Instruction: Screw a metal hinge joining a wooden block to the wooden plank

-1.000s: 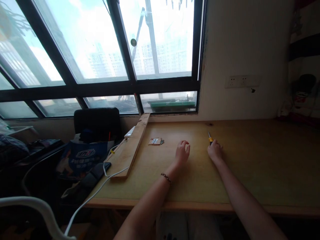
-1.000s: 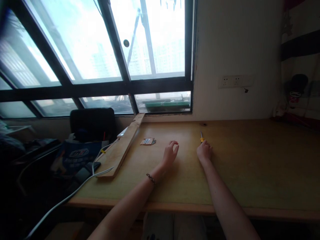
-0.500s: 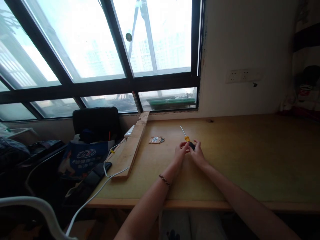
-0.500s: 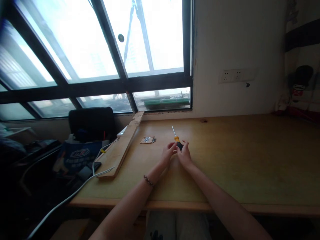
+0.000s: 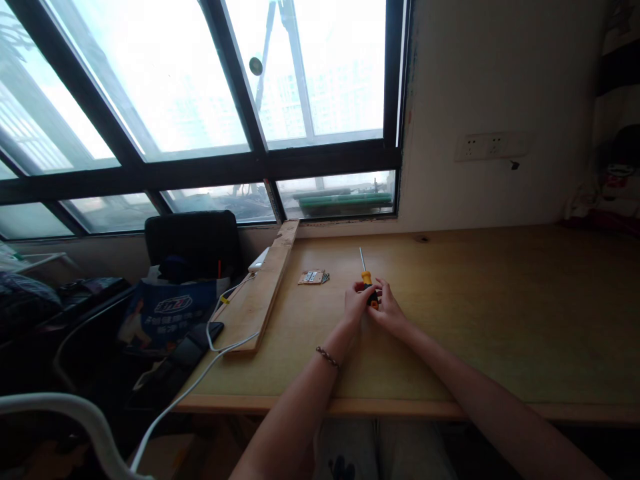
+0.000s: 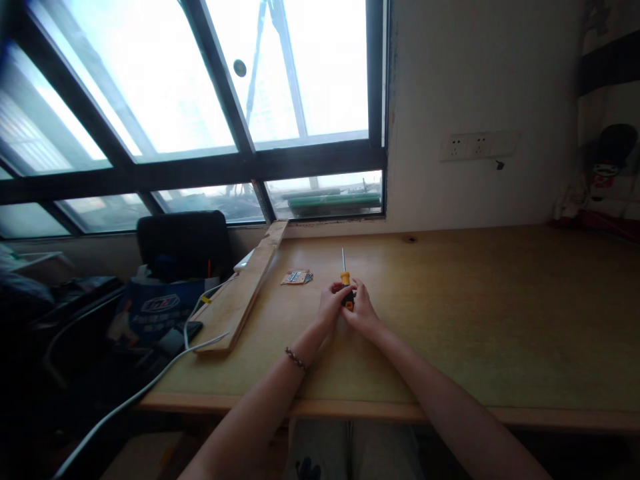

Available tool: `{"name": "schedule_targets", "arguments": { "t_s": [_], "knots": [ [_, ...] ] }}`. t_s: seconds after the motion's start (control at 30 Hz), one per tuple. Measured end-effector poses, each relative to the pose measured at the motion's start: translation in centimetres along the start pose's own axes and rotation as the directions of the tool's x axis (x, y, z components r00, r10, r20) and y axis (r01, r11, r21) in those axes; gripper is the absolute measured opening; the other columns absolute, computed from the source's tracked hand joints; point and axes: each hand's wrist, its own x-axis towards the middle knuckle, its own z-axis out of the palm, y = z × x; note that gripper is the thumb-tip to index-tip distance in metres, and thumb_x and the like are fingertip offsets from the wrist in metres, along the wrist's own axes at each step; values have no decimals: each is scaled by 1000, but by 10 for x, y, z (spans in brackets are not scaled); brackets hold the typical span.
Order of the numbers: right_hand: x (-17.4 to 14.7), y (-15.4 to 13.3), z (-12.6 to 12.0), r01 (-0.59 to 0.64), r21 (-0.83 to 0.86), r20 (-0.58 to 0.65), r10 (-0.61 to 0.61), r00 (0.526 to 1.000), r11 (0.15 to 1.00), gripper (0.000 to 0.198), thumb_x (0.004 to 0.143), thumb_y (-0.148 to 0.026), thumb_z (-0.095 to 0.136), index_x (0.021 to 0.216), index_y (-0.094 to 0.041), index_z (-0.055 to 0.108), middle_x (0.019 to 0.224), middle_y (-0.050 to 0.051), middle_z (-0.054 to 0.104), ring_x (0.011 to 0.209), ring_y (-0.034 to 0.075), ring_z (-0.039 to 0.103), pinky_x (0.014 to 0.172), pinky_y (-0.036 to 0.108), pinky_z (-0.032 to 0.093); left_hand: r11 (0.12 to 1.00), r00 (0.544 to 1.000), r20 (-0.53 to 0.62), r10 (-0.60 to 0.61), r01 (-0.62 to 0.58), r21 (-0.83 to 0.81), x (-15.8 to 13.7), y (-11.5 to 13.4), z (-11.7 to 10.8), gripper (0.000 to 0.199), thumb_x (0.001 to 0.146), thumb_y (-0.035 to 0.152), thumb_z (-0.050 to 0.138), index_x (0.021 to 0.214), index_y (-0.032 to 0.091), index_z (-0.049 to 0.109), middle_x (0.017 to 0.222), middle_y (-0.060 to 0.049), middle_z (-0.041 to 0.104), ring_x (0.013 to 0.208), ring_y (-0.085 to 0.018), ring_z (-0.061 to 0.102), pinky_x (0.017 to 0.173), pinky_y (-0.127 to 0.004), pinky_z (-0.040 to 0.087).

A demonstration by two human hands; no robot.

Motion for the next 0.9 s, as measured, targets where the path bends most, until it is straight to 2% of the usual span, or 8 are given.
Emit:
{"name": "schedule_targets", "arguments": {
  "t_s": [0.1,0.2,0.37,0.5,0.57,0.67,0.9],
  "knots": [
    [0,-3,-1,-7,-2,36,7,999,1000,67,67,-26,61,124,-20,25,116,12,48,93,21,52,80,41,47,997,998,-60,-8,12,74,8,-5,-7,25,60,28,67,77,12,59,75,-8,64,68,-16,61,61,-25,47],
    [1,-6,-5,-5,-30,6,5,1000,1000,66,68,-31,61,124,-22,27,114,11,49,91,20,53,77,41,48,953,983,-171,62,-7,304,16,-7,-19,19,64,26,62,77,13,61,74,-7,64,69,-16,60,62,-25,44],
    [6,-7,-13,-12,-48,-47,10,999,999,62,69,-32,60,122,-21,29,112,11,51,89,20,53,74,40,49,774,949,-261,176,30,632,22,1,-39,26,68,33,56,85,14,61,82,-9,65,77,-19,61,69,-27,42],
    [8,-4,-15,-30,-59,-59,27,998,998,59,69,-32,59,120,-20,30,111,12,52,88,20,54,73,39,49,565,917,-305,258,113,817,20,10,-49,29,70,35,53,90,15,60,92,-13,64,84,-23,60,71,-30,41],
    [8,-3,-16,-35,-60,-66,31,997,998,58,70,-31,59,120,-19,31,110,11,53,87,20,54,73,39,49,463,910,-308,277,154,873,20,12,-53,30,71,36,52,91,15,59,97,-14,63,88,-25,59,72,-31,40],
    [9,-2,-16,-35,-64,-82,30,996,997,57,70,-31,58,119,-20,32,109,11,54,86,20,55,72,39,49,367,906,-315,281,202,908,21,12,-58,31,74,37,49,94,15,59,101,-15,61,93,-27,57,74,-33,40],
    [10,2,-17,-43,-69,-87,37,996,997,57,69,-31,58,119,-20,32,108,11,54,87,20,56,71,38,49,277,901,-308,305,225,934,25,9,-66,33,75,37,48,97,15,58,101,-16,60,95,-28,55,76,-34,40]
  ]
}}
